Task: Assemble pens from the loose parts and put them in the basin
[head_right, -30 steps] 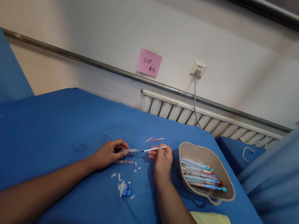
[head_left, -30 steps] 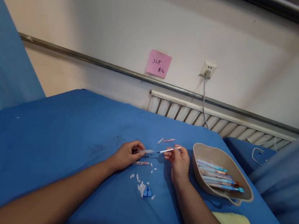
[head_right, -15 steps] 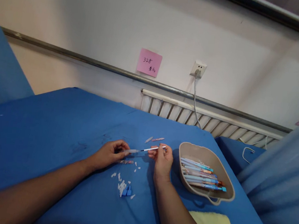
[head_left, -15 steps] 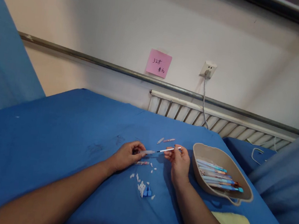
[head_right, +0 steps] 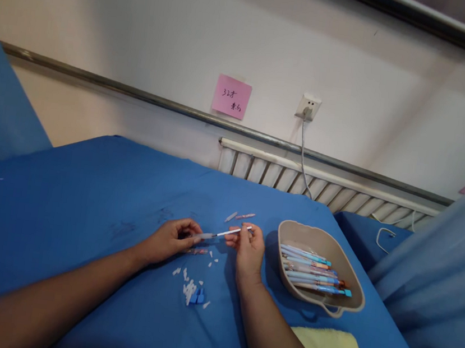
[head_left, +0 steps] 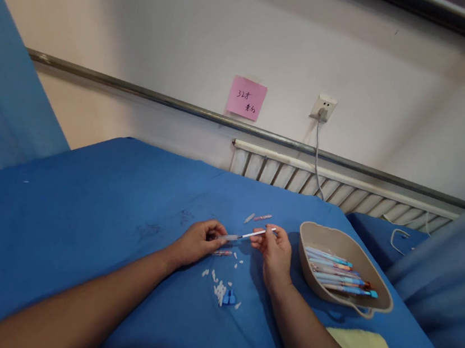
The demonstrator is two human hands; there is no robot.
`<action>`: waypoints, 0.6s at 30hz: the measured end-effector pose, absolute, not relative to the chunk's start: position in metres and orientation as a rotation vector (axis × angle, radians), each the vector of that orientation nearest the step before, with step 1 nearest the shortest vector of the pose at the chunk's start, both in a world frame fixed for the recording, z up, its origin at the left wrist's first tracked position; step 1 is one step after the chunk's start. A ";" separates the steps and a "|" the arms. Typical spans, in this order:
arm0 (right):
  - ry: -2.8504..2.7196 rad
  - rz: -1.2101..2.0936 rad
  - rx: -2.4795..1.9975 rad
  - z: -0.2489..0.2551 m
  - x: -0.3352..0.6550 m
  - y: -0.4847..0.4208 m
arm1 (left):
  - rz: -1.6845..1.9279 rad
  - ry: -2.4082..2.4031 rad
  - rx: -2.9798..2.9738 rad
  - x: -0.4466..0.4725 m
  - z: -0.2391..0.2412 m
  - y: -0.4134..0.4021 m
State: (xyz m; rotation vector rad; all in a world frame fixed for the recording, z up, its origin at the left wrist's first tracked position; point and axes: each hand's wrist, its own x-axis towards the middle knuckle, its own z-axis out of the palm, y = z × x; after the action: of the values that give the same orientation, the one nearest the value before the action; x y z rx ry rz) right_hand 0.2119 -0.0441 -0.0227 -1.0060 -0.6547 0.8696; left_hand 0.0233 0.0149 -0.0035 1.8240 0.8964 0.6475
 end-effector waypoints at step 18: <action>-1.083 0.896 -1.225 -0.029 0.200 -0.050 | 0.584 0.822 1.851 0.020 -0.001 0.013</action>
State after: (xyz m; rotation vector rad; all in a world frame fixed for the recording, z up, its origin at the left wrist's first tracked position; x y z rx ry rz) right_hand 0.2001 -0.0499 -0.0291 -1.2249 -1.0828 0.8957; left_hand 0.0198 0.0134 -0.0005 1.8513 0.8225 0.5840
